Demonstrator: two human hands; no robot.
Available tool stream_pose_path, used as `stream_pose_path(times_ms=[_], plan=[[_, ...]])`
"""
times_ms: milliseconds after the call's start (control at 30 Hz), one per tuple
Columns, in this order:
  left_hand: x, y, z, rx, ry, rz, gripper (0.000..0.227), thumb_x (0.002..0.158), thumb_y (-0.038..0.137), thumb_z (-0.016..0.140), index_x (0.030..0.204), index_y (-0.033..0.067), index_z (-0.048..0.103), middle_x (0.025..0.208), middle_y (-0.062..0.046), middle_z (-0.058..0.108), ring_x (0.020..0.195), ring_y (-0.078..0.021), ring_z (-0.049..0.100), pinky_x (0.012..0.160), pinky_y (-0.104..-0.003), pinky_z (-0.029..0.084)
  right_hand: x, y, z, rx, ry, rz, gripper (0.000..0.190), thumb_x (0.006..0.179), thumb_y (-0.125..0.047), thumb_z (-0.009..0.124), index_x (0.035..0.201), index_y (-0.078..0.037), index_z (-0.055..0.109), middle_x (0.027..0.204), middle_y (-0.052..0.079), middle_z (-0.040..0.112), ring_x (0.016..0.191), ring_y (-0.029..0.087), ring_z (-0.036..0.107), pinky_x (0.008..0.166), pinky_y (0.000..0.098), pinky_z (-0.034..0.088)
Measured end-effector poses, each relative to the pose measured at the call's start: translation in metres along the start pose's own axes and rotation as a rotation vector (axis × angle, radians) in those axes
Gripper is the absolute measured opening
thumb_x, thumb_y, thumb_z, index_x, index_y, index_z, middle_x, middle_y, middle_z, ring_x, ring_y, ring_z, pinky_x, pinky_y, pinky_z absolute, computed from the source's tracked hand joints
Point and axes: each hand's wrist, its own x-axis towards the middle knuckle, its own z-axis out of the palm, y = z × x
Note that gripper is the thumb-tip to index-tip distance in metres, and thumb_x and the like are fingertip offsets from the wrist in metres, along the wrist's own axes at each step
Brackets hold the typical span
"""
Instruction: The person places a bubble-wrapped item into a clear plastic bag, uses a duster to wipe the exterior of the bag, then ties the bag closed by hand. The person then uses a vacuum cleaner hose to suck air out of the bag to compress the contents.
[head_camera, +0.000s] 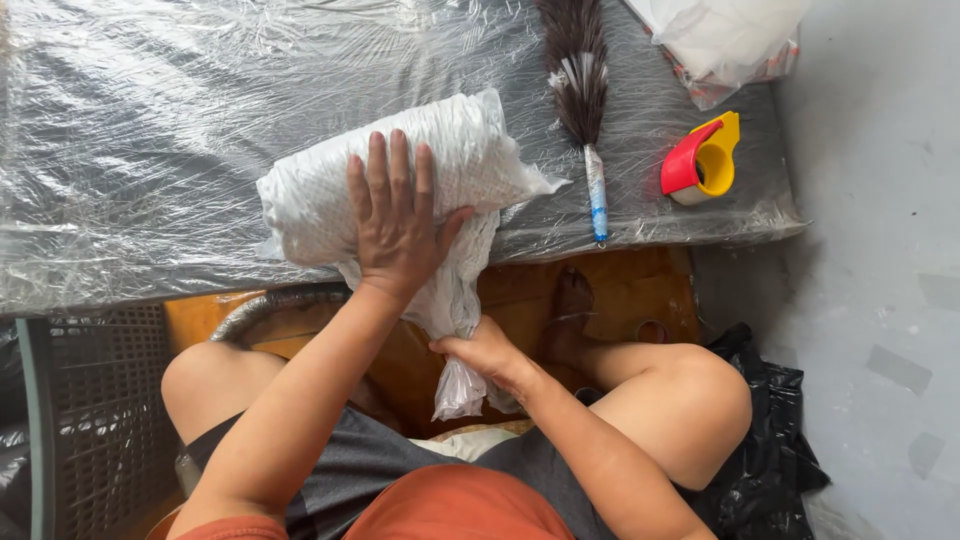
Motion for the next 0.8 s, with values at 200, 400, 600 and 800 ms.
stream_pose_path(times_ms=[200,400,600,800], plan=[[-0.030,0.017,-0.016,-0.010,-0.085,0.005,0.092,0.103,0.059,0.054,0.162,-0.0019,0.016,0.163,-0.035,0.020,0.151,-0.0568,0.013,0.121,-0.070,0.005,0.022,0.038,0.008,0.048,-0.003,-0.014,0.035,0.061,-0.027,0.090,0.083,-0.003,0.078,0.071,0.012,0.074,0.073,0.022,0.074,0.071,0.0339,0.057],[-0.045,0.022,-0.010,0.023,-0.076,0.014,0.092,0.104,0.057,0.055,0.162,-0.0004,0.014,0.164,-0.034,0.017,0.151,-0.0571,0.015,0.121,-0.072,0.007,0.022,0.041,0.015,0.058,0.015,-0.001,0.037,0.062,-0.028,0.091,0.087,-0.005,0.078,0.072,0.011,0.074,0.075,0.021,0.075,0.071,0.0328,0.057],[-0.046,0.022,-0.003,0.035,-0.040,0.019,0.083,0.106,0.049,0.048,0.163,0.0012,0.012,0.165,-0.032,0.016,0.152,-0.0555,0.013,0.121,-0.070,0.009,0.003,0.011,0.010,0.087,0.028,0.007,0.037,0.063,-0.026,0.090,0.087,-0.001,0.077,0.071,0.012,0.073,0.073,0.022,0.073,0.073,0.0332,0.057],[-0.031,0.017,-0.010,0.092,-0.068,0.028,0.083,0.108,0.052,0.046,0.163,0.0009,0.012,0.166,-0.031,0.013,0.153,-0.0538,0.009,0.123,-0.068,0.005,0.003,0.007,0.013,0.110,0.034,-0.028,0.034,0.063,-0.025,0.090,0.083,-0.001,0.076,0.068,0.013,0.072,0.069,0.021,0.072,0.069,0.0334,0.056]])
